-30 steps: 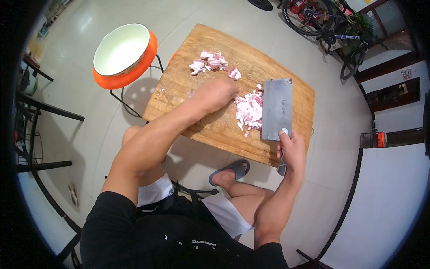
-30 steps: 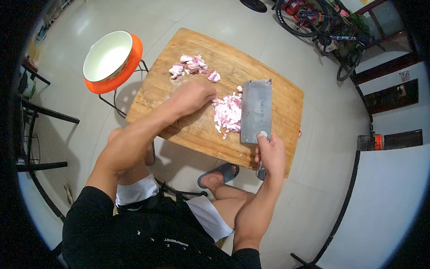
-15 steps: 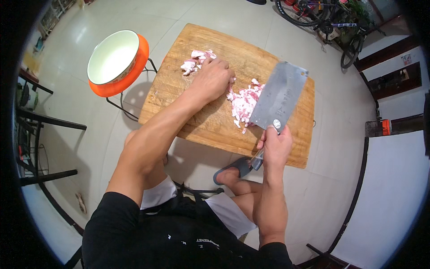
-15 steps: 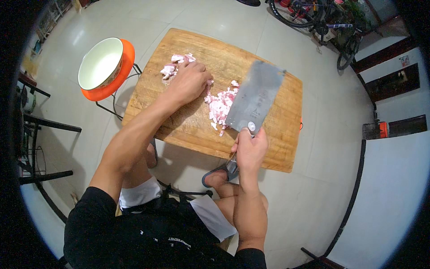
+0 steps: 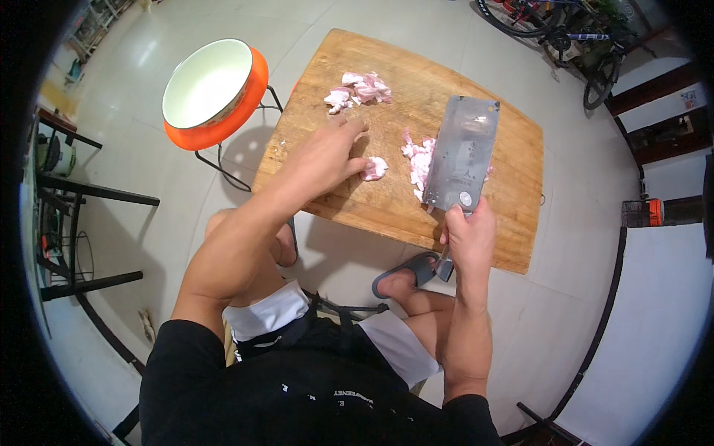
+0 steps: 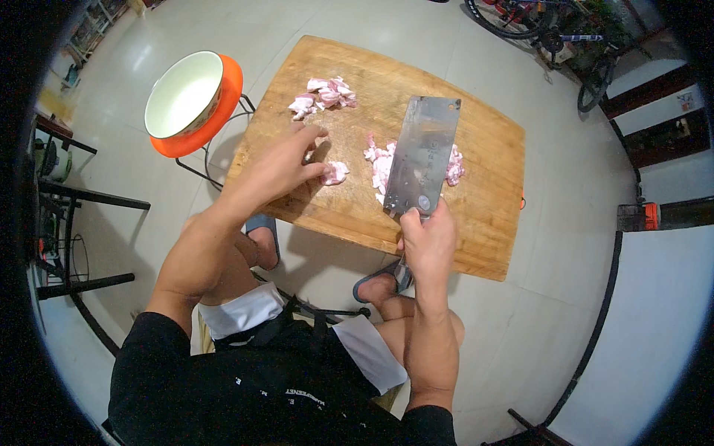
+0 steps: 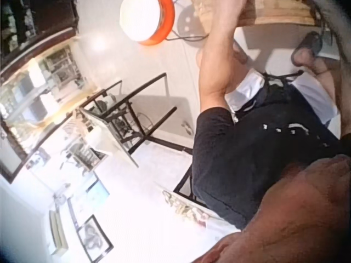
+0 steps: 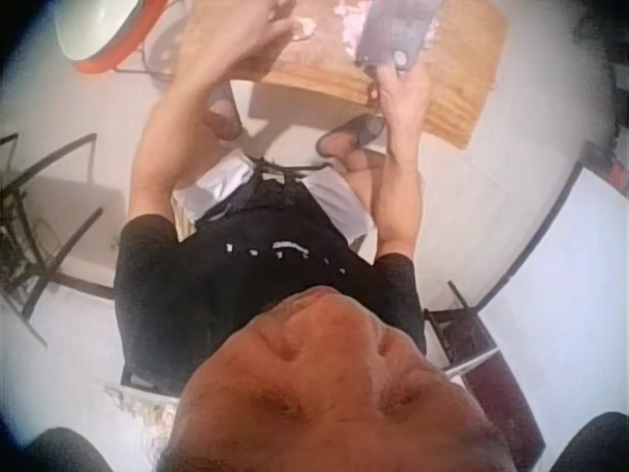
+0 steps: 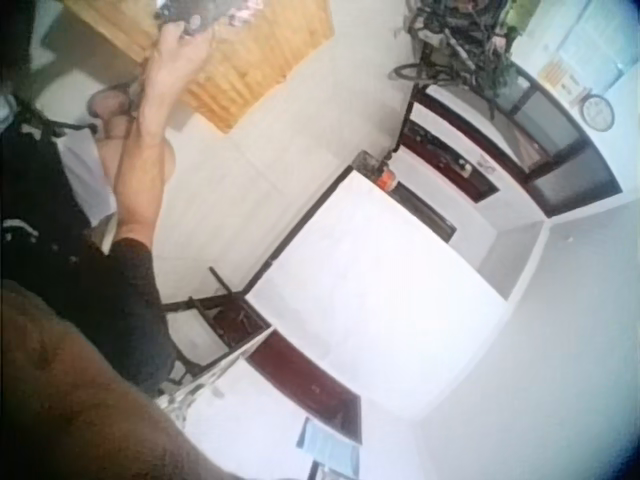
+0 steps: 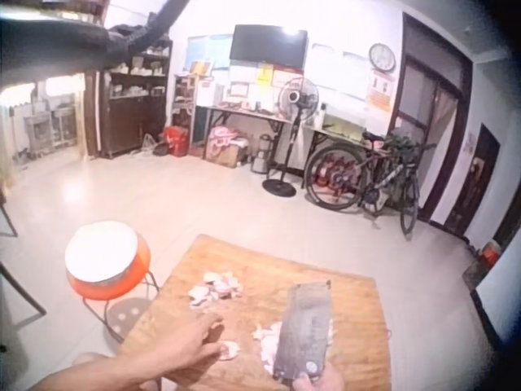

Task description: The person uses a cleaver to chop pieces of raw meat on a wooden cutting board. They repeatedly slice the meat into smaller pieces and occasionally scrape the chopped meat into a pile on the board.

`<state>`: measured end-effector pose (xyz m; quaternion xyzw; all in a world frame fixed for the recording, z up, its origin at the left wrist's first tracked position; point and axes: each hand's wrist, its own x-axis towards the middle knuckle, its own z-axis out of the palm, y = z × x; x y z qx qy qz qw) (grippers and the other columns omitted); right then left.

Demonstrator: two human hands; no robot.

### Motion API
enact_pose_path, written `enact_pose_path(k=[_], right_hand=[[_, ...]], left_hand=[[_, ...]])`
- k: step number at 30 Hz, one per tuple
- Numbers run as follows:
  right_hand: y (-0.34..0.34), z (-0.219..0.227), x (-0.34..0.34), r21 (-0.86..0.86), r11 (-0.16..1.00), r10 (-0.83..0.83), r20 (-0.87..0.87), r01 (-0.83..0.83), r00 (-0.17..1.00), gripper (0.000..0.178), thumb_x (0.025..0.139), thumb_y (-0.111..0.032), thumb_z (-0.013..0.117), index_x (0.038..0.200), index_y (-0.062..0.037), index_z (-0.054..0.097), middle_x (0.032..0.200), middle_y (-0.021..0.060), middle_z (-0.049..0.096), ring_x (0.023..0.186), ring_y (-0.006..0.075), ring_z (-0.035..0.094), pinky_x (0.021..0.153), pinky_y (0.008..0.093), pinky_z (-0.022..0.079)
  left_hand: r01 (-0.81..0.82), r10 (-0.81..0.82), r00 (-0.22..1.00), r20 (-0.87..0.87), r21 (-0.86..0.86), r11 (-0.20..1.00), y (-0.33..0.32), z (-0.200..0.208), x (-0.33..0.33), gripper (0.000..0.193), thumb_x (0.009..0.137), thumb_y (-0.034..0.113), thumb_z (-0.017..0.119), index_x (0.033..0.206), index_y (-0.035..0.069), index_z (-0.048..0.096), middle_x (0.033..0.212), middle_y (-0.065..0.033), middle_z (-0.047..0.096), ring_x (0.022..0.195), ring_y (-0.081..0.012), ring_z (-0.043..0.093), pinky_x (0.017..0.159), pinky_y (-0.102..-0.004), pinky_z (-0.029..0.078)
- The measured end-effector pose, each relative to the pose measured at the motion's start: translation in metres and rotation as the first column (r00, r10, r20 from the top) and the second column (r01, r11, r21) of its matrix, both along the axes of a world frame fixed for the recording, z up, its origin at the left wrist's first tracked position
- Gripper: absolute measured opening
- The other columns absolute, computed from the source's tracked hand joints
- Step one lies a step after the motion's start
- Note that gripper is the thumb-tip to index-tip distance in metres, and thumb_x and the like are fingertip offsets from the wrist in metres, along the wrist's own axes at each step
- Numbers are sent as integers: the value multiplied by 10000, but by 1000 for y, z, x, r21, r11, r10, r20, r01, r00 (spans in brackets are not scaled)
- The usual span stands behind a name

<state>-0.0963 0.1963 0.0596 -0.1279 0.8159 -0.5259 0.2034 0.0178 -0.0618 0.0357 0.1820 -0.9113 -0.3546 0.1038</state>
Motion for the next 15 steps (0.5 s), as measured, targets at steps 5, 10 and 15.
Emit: enact_pose_path(k=[5,10,15], right_hand=[[-1,-14,-3,190,974,179,-339,-120,924,167,977,-144,694,1017,15,663,739,173,681,619,331,685,606,459,532],[-20,22,14,507,842,421,-402,-185,813,186,975,-178,704,942,-3,650,754,265,672,745,497,677,672,566,515],[-26,33,28,543,806,495,-398,-236,773,188,979,-161,681,913,7,629,801,286,676,786,524,672,706,598,511]], left_hand=[[314,-324,945,-42,-159,936,-28,5,14,373,877,139,816,1236,57,753,1219,-117,722,1154,-333,692,979,-437,571],[408,-418,908,10,-235,882,-12,2,7,248,915,149,722,1140,69,787,1153,-97,732,1157,-328,694,968,-436,577],[389,-408,913,15,-335,858,-2,-7,7,194,911,128,680,1050,61,799,1129,-99,735,1113,-334,719,917,-436,593]])
